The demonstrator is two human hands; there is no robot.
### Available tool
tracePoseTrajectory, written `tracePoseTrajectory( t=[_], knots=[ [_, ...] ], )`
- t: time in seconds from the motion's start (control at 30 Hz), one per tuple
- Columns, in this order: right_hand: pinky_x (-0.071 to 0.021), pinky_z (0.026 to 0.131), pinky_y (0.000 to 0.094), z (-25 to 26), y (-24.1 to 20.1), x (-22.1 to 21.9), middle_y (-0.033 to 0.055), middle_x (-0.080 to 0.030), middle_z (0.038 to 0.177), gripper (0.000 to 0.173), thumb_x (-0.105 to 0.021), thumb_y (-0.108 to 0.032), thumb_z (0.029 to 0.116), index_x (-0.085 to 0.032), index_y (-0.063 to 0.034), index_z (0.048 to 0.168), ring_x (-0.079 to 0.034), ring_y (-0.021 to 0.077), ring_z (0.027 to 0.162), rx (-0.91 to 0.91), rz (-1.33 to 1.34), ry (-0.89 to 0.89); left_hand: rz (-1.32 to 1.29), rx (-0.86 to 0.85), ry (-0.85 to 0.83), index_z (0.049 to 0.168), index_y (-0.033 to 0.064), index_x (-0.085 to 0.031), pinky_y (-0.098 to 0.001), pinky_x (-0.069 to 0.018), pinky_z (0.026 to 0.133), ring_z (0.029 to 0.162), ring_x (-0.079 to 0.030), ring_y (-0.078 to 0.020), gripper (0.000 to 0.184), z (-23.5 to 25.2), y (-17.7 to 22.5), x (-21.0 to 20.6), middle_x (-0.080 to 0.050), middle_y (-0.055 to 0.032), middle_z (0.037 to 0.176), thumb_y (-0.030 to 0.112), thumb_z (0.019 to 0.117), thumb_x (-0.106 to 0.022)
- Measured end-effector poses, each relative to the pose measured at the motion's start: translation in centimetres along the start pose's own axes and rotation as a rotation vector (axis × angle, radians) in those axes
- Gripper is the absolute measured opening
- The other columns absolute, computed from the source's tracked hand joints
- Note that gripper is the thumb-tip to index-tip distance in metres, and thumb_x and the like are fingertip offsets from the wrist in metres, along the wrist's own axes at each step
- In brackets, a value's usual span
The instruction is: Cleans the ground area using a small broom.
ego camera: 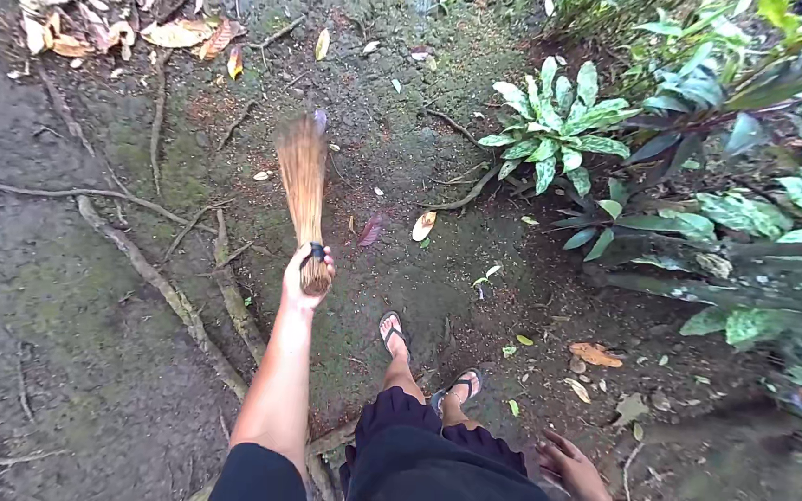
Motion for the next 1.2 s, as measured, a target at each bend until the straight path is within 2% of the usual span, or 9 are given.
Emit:
tracePoseTrajectory(
  t=[0.07, 0.2, 0.37, 0.47, 0.6, 0.73, 0.93, 1.1, 1.2],
  knots=[
    [-0.0561, 0.076, 0.0404, -0.1, 0.2, -0.2, 0.0242, -0.061, 0.119, 0.046, -0.053, -0.011, 0.1056, -0.043, -0.0036, 0.149, -0.066, 0.0245, 0.087, 0.001, 0.024, 0.012, 0.251, -0.039, 0.054, 0.154, 0.0328, -0.026, -0.0339, -0.0596, 0.06, 0.072, -0.068, -0.022, 0.05, -0.6, 0.2, 0.7, -0.064, -0.0119, 0.098, 0.022, 0.1084, -0.042],
    [-0.0573, 0.079, 0.043, -0.3, 0.0, -0.5, 0.0252, -0.063, 0.123, 0.045, -0.054, -0.012, 0.1055, -0.045, -0.0042, 0.149, -0.068, 0.0287, 0.093, 0.029, 0.071, 0.008, 0.605, -0.074, 0.294, 0.163, 0.0397, -0.001, -0.0429, -0.0596, 0.061, 0.076, -0.067, -0.0268, 0.092, 1.1, 0.7, 3.1, -0.06, -0.0154, 0.11, 0.017, 0.0996, -0.063],
    [-0.0575, 0.078, 0.0418, -1.1, 2.1, 0.7, 0.0252, -0.061, 0.124, 0.045, -0.052, -0.01, 0.1061, -0.043, -0.0048, 0.15, -0.068, 0.0279, 0.091, -0.002, 0.165, 0.062, 0.993, 0.38, 0.297, 0.161, 0.0235, -0.016, -0.0436, -0.0576, 0.068, 0.08, -0.068, -0.0285, 0.085, 0.2, -10.1, 6.3, -0.065, -0.0203, 0.112, 0.023, 0.0939, -0.068],
    [-0.0563, 0.081, 0.0424, -1.7, 4.2, 0.7, 0.0278, -0.058, 0.129, 0.047, -0.051, -0.01, 0.1065, -0.04, -0.0023, 0.151, -0.067, 0.0291, 0.096, -0.061, 0.195, 0.064, 1.09, 0.673, 0.008, 0.162, 0.0191, -0.016, -0.0543, -0.0566, 0.09, 0.112, -0.065, -0.0359, 0.093, -6.3, -22.2, 5.7, -0.056, -0.0234, 0.138, 0.02, 0.0894, -0.073],
    [-0.0553, 0.082, 0.0409, -1.6, 5.4, -0.4, 0.028, -0.058, 0.127, 0.046, -0.051, -0.01, 0.1066, -0.04, -0.0003, 0.15, -0.066, 0.0273, 0.095, -0.113, 0.17, 0.045, 0.887, 0.966, -0.253, 0.163, 0.0269, -0.01, -0.0391, -0.0577, 0.067, 0.076, -0.065, -0.0225, 0.087, -12.3, -28.0, 3.3, -0.063, -0.0143, 0.103, 0.021, 0.0951, -0.064],
    [-0.0566, 0.082, 0.0437, -0.8, 4.6, -0.6, 0.0277, -0.059, 0.127, 0.046, -0.052, -0.011, 0.1066, -0.041, -0.0025, 0.151, -0.067, 0.0298, 0.097, -0.07, 0.187, 0.025, 0.644, 1.164, -0.283, 0.155, 0.0251, -0.031, -0.0339, -0.0572, 0.062, 0.071, -0.066, -0.0203, 0.059, -15.7, -29.4, 0.2, -0.064, -0.0112, 0.094, 0.022, 0.1012, -0.054],
    [-0.0572, 0.08, 0.0425, -0.3, 4.4, 0.0, 0.027, -0.06, 0.125, 0.047, -0.053, -0.011, 0.1059, -0.041, -0.0038, 0.151, -0.068, 0.029, 0.094, -0.052, 0.251, 0.034, 0.772, 0.87, -0.072, 0.11, 0.0065, -0.061, -0.0297, -0.0567, 0.058, 0.066, -0.065, -0.0179, 0.027, -4.4, -15.9, -4.3, -0.065, -0.0099, 0.083, 0.03, 0.103, -0.05],
    [-0.0567, 0.081, 0.0428, 0.3, 7.5, 0.1, 0.0276, -0.06, 0.125, 0.047, -0.053, -0.011, 0.1058, -0.041, -0.0031, 0.151, -0.067, 0.0291, 0.095, -0.109, 0.285, 0.04, 0.823, 0.067, 0.27, 0.13, 0.0137, -0.054, -0.0353, -0.0584, 0.061, 0.074, -0.067, -0.02, 0.036, 7.8, 2.0, -6.6, -0.067, -0.0106, 0.096, 0.03, 0.0984, -0.058],
    [-0.0557, 0.085, 0.0444, -0.2, 8.4, -0.4, 0.0285, -0.058, 0.128, 0.048, -0.052, -0.011, 0.1063, -0.039, -0.0013, 0.151, -0.066, 0.0309, 0.099, -0.138, 0.303, 0.038, 1.018, -0.217, 0.337, 0.165, 0.0267, -0.003, -0.0588, -0.0484, 0.102, 0.135, -0.05, -0.0336, 0.097, 9.5, 3.2, -7.5, -0.039, -0.0174, 0.157, 0.023, 0.0933, -0.069]
  ],
)
Point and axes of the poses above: each hand's wrist, its own z-axis towards the middle knuckle, its own x-axis out of the back of the hand, y = z × x, the point moved 8 cm from there along z, towards the middle knuckle
